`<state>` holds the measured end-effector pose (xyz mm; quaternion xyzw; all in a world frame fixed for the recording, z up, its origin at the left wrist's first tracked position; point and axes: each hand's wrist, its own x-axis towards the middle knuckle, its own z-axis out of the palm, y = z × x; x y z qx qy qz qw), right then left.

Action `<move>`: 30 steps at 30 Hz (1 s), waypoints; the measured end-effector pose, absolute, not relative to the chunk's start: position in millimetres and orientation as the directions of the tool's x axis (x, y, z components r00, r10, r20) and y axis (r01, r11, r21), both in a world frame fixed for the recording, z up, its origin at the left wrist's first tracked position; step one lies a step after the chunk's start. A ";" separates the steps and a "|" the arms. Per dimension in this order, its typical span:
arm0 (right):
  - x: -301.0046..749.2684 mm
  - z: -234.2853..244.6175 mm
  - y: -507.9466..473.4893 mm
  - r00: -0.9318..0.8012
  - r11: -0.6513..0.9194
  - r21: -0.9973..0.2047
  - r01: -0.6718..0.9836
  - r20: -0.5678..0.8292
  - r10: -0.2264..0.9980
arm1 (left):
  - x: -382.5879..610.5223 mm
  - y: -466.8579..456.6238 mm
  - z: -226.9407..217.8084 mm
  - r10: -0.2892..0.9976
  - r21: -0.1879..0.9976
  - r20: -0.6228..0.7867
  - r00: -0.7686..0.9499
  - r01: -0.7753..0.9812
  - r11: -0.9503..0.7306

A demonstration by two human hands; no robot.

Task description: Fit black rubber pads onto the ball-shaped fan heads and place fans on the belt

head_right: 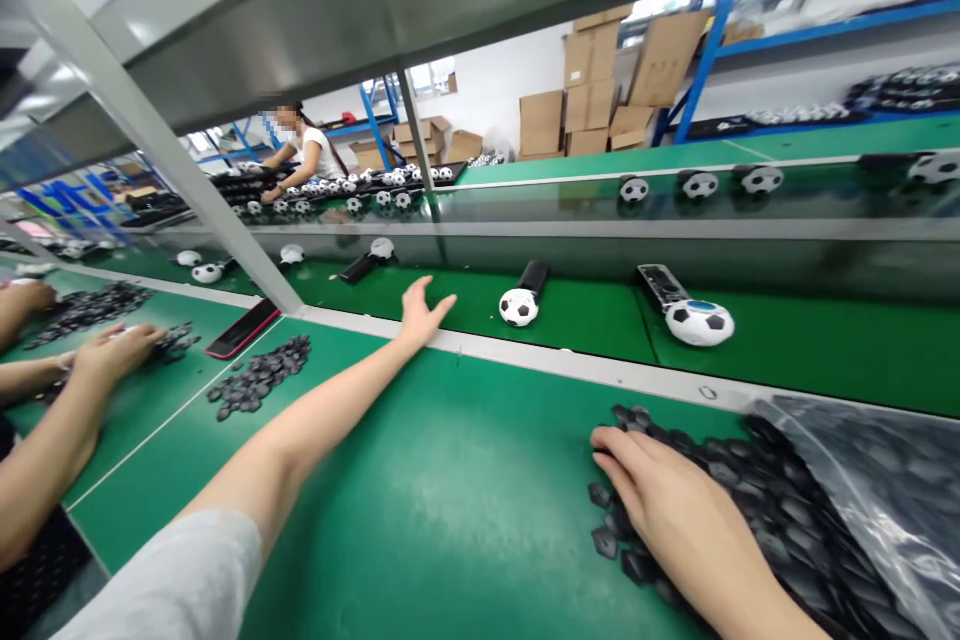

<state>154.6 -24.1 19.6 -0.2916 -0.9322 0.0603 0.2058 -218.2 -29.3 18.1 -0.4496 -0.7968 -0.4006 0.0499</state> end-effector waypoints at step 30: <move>130.8 46.6 -49.1 -0.665 0.561 -0.770 0.303 0.251 0.704 | -201.1 -147.3 74.6 0.960 0.367 0.139 -0.244 0.913 0.179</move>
